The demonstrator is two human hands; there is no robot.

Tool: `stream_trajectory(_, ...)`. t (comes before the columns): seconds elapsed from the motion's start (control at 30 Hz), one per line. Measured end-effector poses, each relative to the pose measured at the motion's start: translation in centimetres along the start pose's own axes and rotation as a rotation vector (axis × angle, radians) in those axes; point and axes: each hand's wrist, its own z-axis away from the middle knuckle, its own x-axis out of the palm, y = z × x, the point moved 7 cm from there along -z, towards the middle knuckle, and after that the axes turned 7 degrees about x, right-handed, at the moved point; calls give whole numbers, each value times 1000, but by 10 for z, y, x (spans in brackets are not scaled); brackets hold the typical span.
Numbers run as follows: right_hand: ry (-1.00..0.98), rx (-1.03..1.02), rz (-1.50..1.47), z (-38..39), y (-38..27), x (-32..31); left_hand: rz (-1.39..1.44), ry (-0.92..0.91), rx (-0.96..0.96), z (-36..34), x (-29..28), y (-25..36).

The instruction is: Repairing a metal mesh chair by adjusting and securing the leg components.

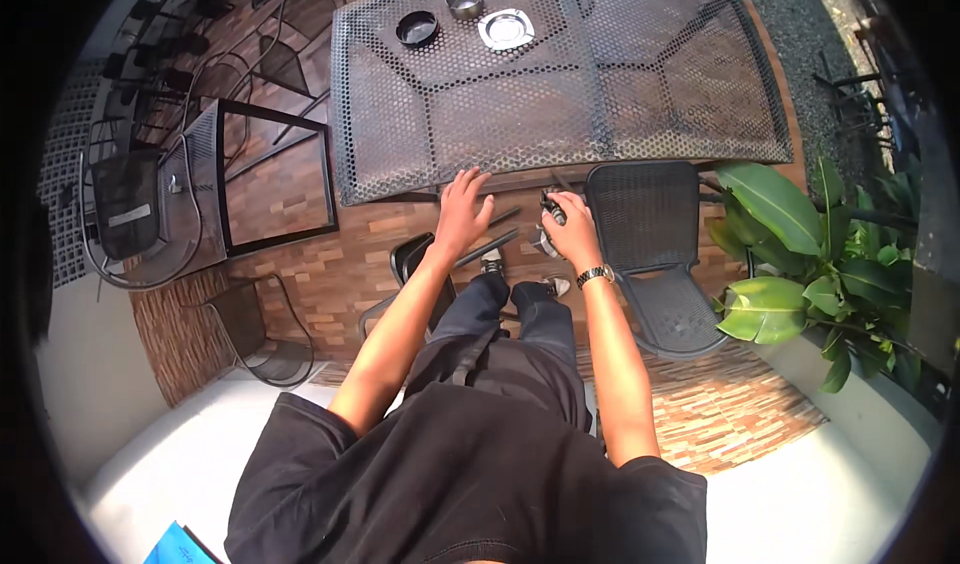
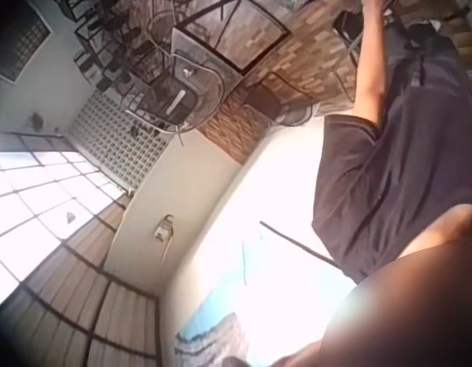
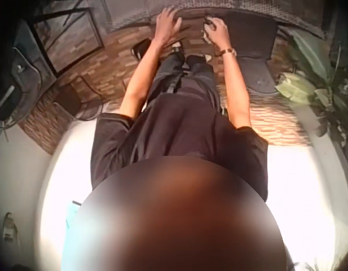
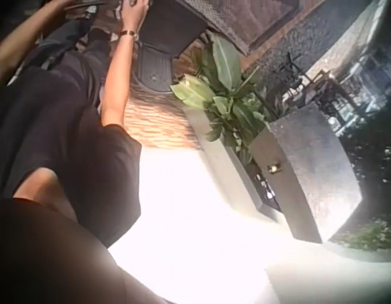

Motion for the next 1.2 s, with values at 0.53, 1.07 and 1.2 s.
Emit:
stream_trajectory(0.53,426,-115,371,-112,-98,-69,-77,-15,94,-105,-45,-3)
stream_trajectory(1.07,242,-103,445,-259,57,-208,-101,-144,67,-280,141,98)
stream_trajectory(1.2,286,-185,591,-279,49,-190,-159,-95,8,-285,128,70)
